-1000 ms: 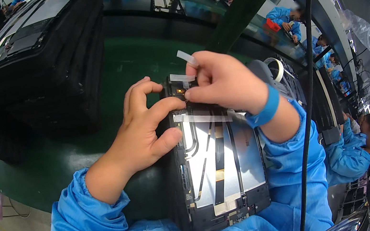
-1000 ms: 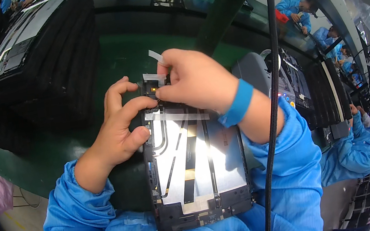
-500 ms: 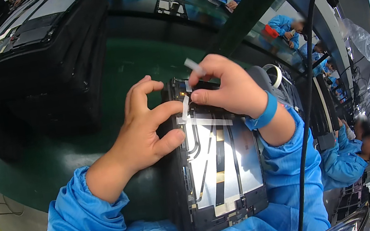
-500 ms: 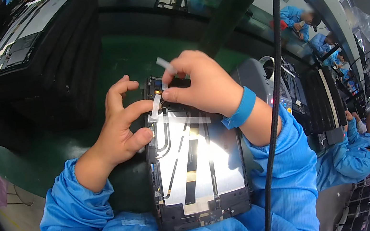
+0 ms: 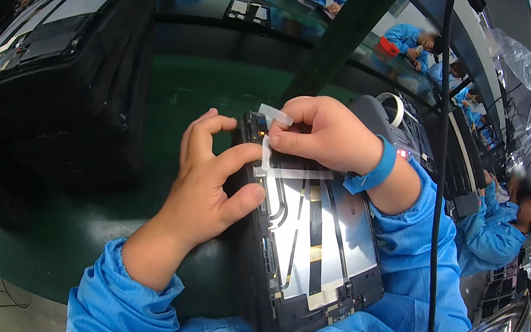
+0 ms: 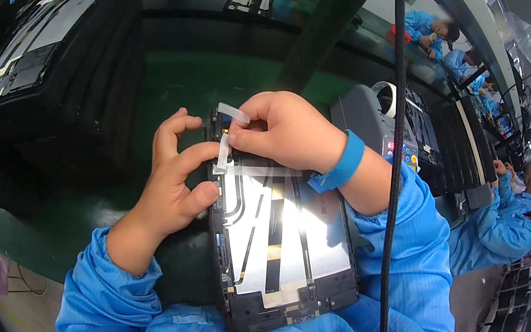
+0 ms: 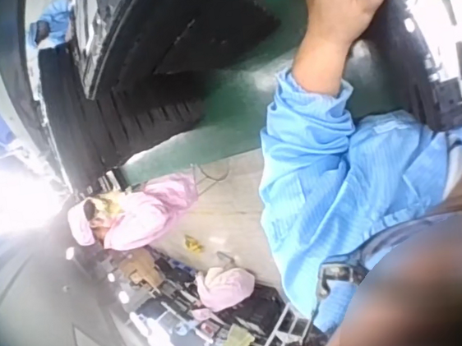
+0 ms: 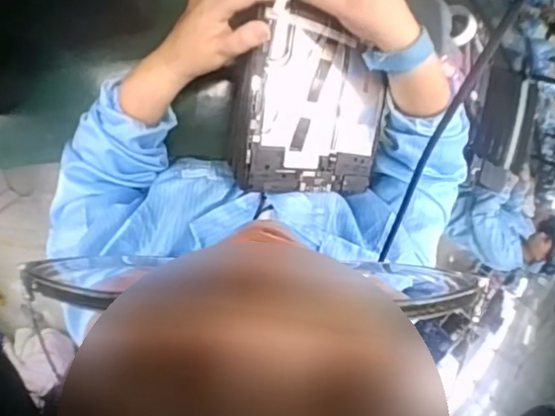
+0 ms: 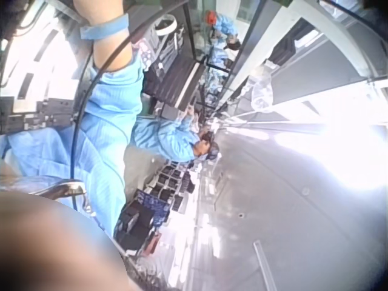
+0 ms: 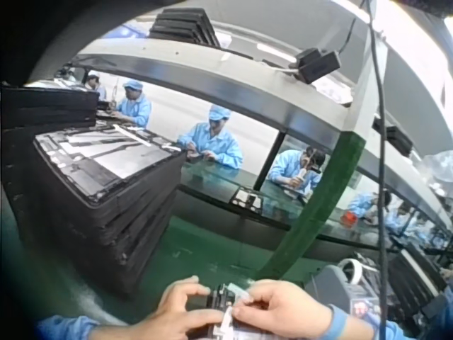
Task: The person applies small white adhesive strips to the internal components of black electronic devices on a green workbench. They repeatedly pick up a device, apply the strips, and place it back down, working in a repetitive assembly-line manner.
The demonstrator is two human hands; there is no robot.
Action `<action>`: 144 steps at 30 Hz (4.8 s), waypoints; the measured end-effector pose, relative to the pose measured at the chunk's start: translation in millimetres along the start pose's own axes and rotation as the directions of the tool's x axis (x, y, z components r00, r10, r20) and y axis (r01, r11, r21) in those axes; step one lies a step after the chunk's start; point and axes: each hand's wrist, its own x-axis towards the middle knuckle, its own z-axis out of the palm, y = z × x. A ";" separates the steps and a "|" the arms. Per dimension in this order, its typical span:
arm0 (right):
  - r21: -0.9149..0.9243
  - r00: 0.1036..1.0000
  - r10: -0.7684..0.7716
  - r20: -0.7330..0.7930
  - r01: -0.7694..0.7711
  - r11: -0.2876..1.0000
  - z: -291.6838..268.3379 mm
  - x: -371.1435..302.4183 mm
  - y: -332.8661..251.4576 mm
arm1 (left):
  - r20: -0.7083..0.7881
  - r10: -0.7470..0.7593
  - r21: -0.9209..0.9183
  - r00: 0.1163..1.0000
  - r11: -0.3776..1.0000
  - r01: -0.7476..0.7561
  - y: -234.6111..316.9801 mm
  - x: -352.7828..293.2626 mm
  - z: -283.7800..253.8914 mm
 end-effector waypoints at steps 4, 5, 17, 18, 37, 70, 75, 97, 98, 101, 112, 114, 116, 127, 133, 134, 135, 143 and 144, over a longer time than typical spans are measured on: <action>0.283 0.997 0.030 -0.070 -0.009 0.959 -5.6 -1.5 -1.1 | 0.028 0.001 -0.018 1.000 1.000 0.000 0.8 -0.2 -1.1; 0.365 0.991 0.123 -0.055 -0.094 0.926 -9.4 -2.8 -6.3 | 0.037 -0.004 -0.031 0.999 0.999 0.005 1.3 -0.3 -1.0; -0.127 0.959 0.242 0.147 -0.224 0.966 -23.1 27.4 -8.2 | 0.105 -0.091 -0.127 0.990 0.986 0.104 -1.3 0.2 4.5; -0.146 0.954 0.260 0.147 -0.239 0.960 -22.7 28.8 -9.7 | 0.104 -0.091 -0.134 0.990 0.985 0.104 -1.3 0.9 4.8; 0.207 0.946 0.280 0.162 -0.310 0.928 -31.2 25.7 4.4 | 0.103 -0.088 -0.125 0.991 0.987 0.101 5.9 2.4 4.5; -0.391 0.943 0.298 0.150 -0.220 0.894 -22.4 25.8 -21.1 | 0.101 -0.042 0.081 0.994 0.996 0.034 9.7 6.4 3.7; -0.610 0.923 0.378 0.078 -0.256 0.750 -27.1 27.7 -30.5 | 0.106 -0.033 0.069 0.994 0.997 0.026 12.6 8.7 5.7; -0.505 0.829 -0.537 0.156 0.535 0.677 -17.5 -15.3 25.7 | 0.129 -0.009 0.212 0.992 0.977 -0.019 20.0 8.9 4.0; -0.511 0.822 -0.546 0.161 0.542 0.667 -17.6 -15.2 27.0 | 0.121 -0.001 0.241 0.993 0.970 -0.028 20.5 9.3 3.6; -0.528 0.805 -0.566 0.175 0.562 0.636 -18.4 -15.3 28.7 | 0.092 0.039 0.322 0.995 0.944 -0.066 22.6 10.7 2.1; -0.624 0.810 -0.544 0.219 0.545 0.560 -18.7 -21.5 22.0 | 0.020 0.121 0.341 0.992 0.932 -0.120 16.6 9.1 0.9; -0.627 0.804 -0.558 0.207 0.547 0.555 -18.3 -21.3 26.5 | 0.057 0.111 0.323 0.992 0.938 -0.124 16.7 9.8 0.6; -0.629 0.799 -0.570 0.192 0.546 0.553 -16.7 -20.8 31.6 | 0.086 0.108 0.311 0.990 0.941 -0.130 17.7 10.0 0.0; -0.480 0.865 -0.456 -0.210 0.315 0.818 -21.7 -79.7 -6.7 | 0.472 0.159 0.542 0.867 0.723 -0.428 64.7 55.4 -32.0; -0.392 0.829 -0.559 -0.039 0.502 0.771 20.7 -151.8 -21.1 | 0.312 0.268 0.025 0.912 0.957 -0.290 125.6 7.6 -15.0; -0.383 0.831 -0.557 -0.014 0.510 0.770 24.4 -155.2 -21.1 | 0.307 0.320 0.005 0.896 0.941 -0.337 132.9 4.9 -9.3; -0.373 0.832 -0.555 0.011 0.518 0.770 26.4 -158.7 -20.0 | 0.301 0.370 -0.015 0.879 0.923 -0.384 138.5 3.9 -5.1; -0.286 0.709 -0.591 -0.385 0.517 0.807 17.5 -178.9 7.3 | 0.328 0.355 0.113 0.876 0.906 -0.409 162.4 25.8 14.6; -0.316 0.690 -0.610 -0.390 0.522 0.792 13.8 -179.9 11.4 | 0.355 0.352 0.129 0.866 0.899 -0.419 163.7 31.8 17.2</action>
